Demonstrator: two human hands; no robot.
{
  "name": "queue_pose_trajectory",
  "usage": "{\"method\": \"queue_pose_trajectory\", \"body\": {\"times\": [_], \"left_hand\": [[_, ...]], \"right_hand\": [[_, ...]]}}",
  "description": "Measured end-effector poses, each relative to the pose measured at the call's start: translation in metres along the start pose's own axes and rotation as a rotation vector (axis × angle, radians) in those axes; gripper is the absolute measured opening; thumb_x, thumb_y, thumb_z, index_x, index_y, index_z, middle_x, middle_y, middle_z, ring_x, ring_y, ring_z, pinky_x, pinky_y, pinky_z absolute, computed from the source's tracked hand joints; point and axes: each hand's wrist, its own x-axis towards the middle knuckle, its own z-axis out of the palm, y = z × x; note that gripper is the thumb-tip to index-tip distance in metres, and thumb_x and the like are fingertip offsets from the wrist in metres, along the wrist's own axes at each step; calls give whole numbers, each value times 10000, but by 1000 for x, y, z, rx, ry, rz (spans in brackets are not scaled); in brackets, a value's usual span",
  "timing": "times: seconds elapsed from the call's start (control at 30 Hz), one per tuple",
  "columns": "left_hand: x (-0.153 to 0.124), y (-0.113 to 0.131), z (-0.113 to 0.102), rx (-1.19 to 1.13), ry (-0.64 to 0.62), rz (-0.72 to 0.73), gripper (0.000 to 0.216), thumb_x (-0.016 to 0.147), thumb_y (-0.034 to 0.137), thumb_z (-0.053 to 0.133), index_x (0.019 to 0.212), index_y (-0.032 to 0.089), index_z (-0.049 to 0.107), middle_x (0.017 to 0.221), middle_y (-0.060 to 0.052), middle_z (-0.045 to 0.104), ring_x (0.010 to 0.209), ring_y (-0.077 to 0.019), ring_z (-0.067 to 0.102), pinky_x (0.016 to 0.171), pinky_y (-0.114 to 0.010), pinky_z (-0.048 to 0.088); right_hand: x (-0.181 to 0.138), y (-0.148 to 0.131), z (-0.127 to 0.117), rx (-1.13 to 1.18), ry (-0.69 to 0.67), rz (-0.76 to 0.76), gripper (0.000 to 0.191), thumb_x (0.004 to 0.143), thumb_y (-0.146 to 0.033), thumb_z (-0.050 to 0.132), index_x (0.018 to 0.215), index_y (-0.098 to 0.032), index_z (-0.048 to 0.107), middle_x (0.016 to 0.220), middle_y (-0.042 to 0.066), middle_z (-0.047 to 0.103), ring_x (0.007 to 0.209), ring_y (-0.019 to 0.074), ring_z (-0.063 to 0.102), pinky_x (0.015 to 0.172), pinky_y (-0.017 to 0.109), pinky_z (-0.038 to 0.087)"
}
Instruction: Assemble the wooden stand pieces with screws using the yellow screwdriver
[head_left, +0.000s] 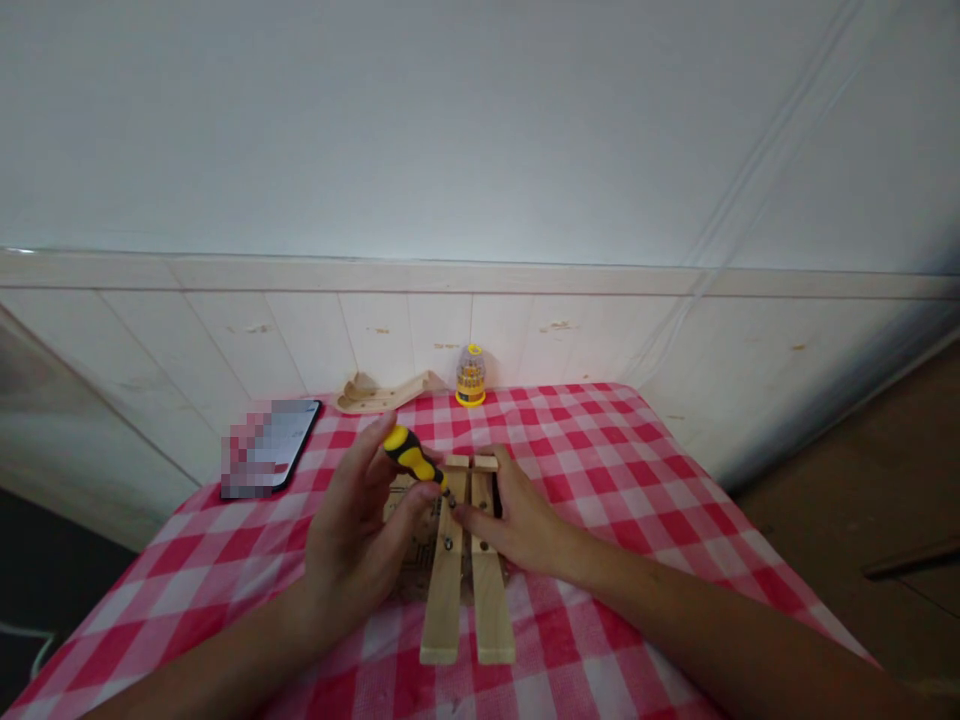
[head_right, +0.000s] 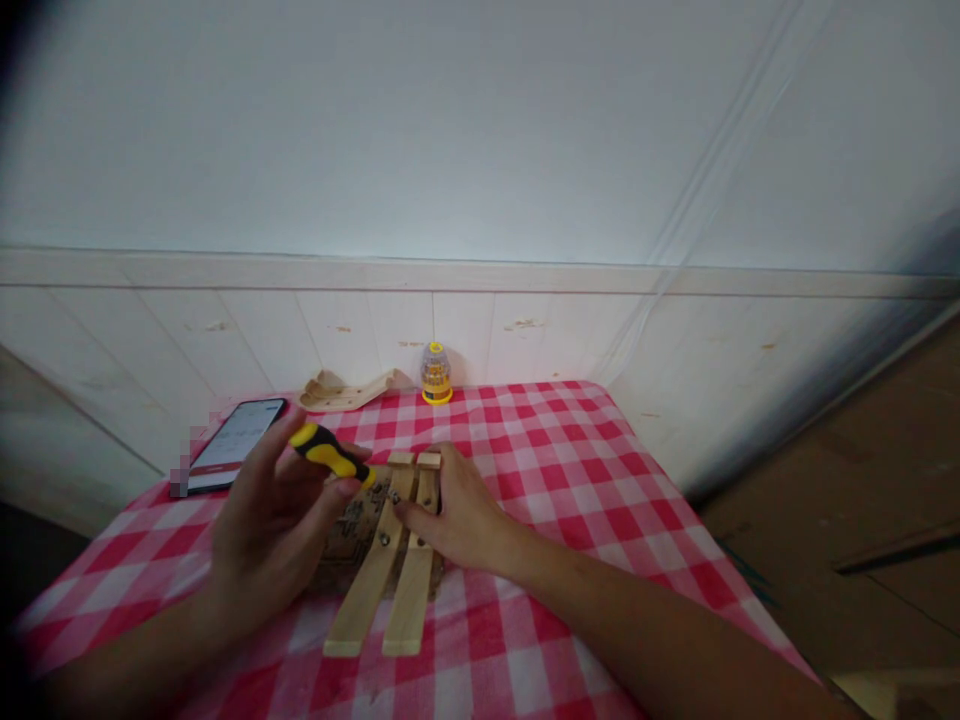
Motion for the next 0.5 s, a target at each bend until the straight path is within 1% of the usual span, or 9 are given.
{"method": "queue_pose_trajectory", "body": {"times": [0.07,0.17,0.23,0.37,0.5], "left_hand": [[4,-4,3,-17,17,-15,656,942,138,696,1509,381,472,1146,-22,745,975,-123,736,871,-244,623],[4,-11,3,-19,23,-67,649,946,165,697,1515,365,459,1147,-37,747,960,-132,739,866,-261,622],[2,-11,1,-20,18,-82,655,947,167,692,1524,359,448,1138,-41,744,968,-137,733,868,-265,618],[-6,-3,-4,-31,-35,-61,660,960,127,650,1536,371,442,1159,-40,723,997,-132,704,878,-251,604],[-12,-2,-6,-10,-61,-40,655,952,142,663,1530,374,460,1205,-53,699,993,-150,697,855,-268,615]], "right_hand": [[0,0,0,6,-6,1,335,850,-210,730,1117,-222,528,1107,57,587,1059,246,588,893,408,508],[1,-1,0,4,-7,-12,335,848,-191,725,1124,-231,539,1104,53,586,1082,253,584,898,409,509],[1,-1,-1,2,-10,-28,335,848,-188,725,1127,-235,545,1099,50,588,1082,254,584,900,410,508],[2,-1,-2,-5,-12,-44,320,841,-195,730,1106,-233,553,1096,49,593,1063,253,589,901,413,507],[2,-2,-2,-9,-4,-32,325,836,-190,733,1104,-238,557,1096,47,600,1060,251,590,888,402,510]]}}
